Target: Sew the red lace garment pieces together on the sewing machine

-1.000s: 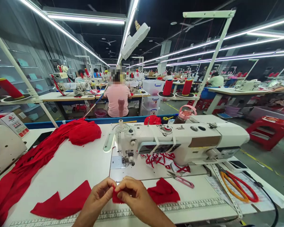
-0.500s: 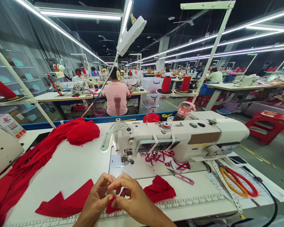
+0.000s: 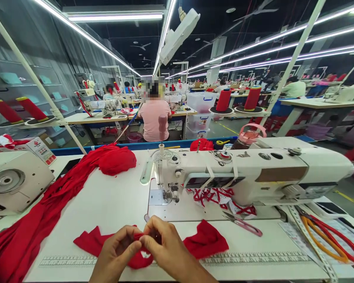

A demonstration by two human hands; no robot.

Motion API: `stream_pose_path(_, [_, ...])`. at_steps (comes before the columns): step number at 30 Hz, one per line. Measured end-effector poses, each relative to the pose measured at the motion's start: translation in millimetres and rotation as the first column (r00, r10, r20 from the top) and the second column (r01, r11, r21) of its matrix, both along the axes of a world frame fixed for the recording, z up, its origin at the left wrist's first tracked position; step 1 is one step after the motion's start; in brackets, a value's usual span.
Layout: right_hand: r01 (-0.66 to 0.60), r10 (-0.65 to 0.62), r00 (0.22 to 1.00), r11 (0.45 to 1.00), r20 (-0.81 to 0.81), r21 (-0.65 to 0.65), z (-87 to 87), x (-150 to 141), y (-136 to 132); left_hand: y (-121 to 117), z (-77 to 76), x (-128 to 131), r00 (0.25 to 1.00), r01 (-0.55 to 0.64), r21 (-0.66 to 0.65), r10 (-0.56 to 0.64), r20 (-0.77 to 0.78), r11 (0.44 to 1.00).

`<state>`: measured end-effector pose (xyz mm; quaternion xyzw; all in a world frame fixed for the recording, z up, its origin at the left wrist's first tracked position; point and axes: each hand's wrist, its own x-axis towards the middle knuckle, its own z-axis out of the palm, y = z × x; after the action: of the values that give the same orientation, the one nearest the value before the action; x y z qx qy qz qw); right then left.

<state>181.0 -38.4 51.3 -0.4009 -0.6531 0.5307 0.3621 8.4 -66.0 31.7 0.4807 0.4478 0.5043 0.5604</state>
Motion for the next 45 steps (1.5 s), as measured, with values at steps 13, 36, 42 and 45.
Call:
stream_pose_path(13, [0.083,-0.085,0.996,0.990,0.016,0.114,-6.0,-3.1,-6.2,0.3,-14.9,7.2,0.990,-0.138,-0.073,0.140,0.028,0.988])
stream_pose_path(36, [-0.247,0.248,0.968,0.969,-0.046,0.017,-8.6,-9.3,4.8,-6.1,36.0,-60.2,0.816,-0.064,0.253,0.197,-0.543,0.965])
stream_pose_path(42, [-0.380,0.370,0.899,0.925,-0.233,0.003,-11.9,-26.2,8.0,-15.1,39.1,-68.1,0.832,-0.137,0.212,0.228,-0.506,0.968])
stream_pose_path(45, [-0.279,0.275,0.935,0.960,-0.226,0.014,-17.0,-32.7,5.5,-21.4,39.4,-62.5,0.836,-0.272,0.172,0.321,-0.446,0.947])
